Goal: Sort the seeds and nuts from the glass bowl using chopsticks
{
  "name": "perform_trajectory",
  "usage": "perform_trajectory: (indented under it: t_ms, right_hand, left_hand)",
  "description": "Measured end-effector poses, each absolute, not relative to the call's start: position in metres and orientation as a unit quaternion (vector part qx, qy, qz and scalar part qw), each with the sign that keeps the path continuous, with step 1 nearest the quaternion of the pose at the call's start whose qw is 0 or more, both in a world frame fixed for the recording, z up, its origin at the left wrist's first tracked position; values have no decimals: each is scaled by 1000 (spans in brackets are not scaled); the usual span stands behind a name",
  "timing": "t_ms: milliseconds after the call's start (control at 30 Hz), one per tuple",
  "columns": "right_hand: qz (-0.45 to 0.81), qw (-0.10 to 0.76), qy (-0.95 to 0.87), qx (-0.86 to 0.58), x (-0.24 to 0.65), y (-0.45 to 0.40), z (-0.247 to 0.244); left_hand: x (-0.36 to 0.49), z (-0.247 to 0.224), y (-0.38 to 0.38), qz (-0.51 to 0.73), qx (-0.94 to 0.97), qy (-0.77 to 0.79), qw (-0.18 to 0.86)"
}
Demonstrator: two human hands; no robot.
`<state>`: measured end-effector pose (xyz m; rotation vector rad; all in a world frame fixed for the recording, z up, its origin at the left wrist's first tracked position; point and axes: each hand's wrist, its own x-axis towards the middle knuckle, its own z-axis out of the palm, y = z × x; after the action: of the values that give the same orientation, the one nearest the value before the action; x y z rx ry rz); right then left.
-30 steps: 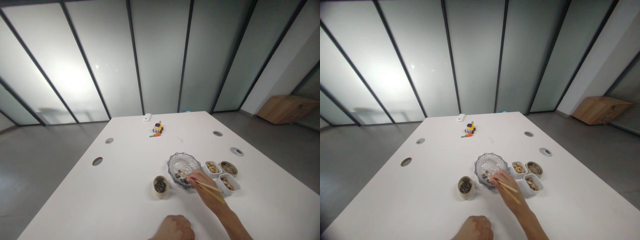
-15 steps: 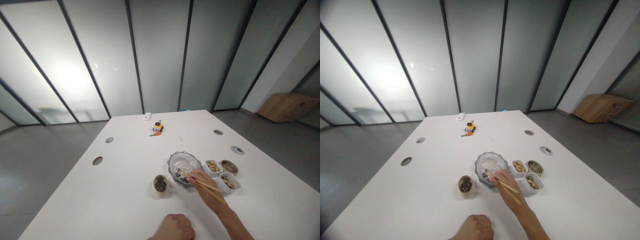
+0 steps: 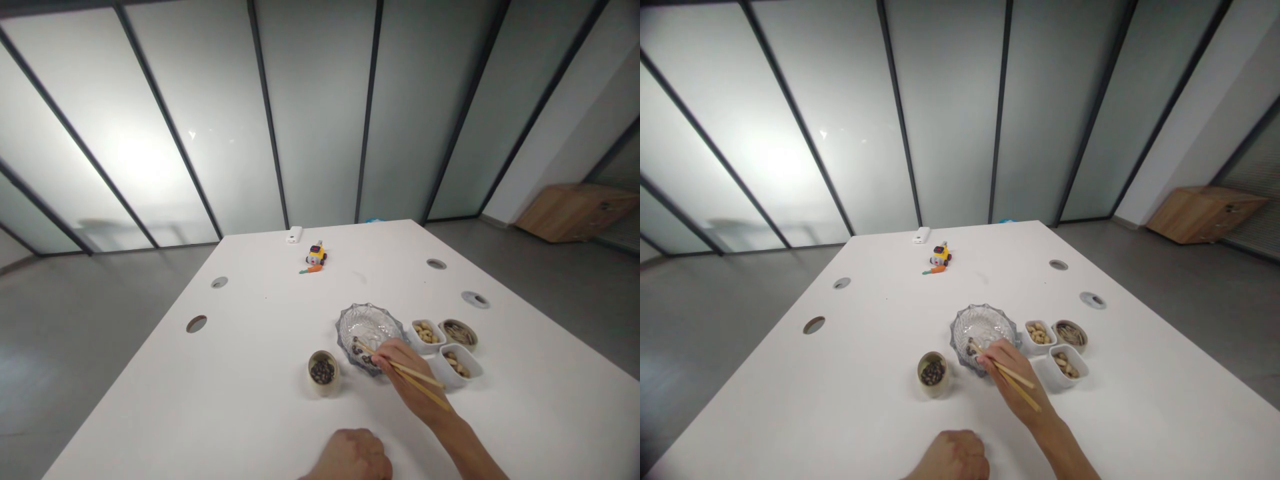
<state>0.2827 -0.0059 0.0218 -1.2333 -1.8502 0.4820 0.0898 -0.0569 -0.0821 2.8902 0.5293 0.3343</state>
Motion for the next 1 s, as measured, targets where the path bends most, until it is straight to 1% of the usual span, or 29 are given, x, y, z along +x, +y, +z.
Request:
perform_trajectory:
  t_ms: [133,300,433,533,767,1000]
  right_hand:
    - [177,422,-736,-499,285,-6,19]
    - [131,446,-719,-516,292,-6,20]
    - [118,449,-710,-529,296,-5,21]
    - [126,451,-709,-527,296,-4,22]
    - [189,442,-716,-506,287,-4,24]
    - [189,442,-720,-501,287,-4,24]
  left_hand:
    - [90,-81,-56,110,974,176,95]
    - [89,-84,-56,125,972,166,106]
    - [90,-90,-56,131,973,167,90]
    - [91,-90,-56,132,973,166,89]
    - [90,-88,-55,120,973,171,98]
    - [90,-93,-56,116,972,176,102]
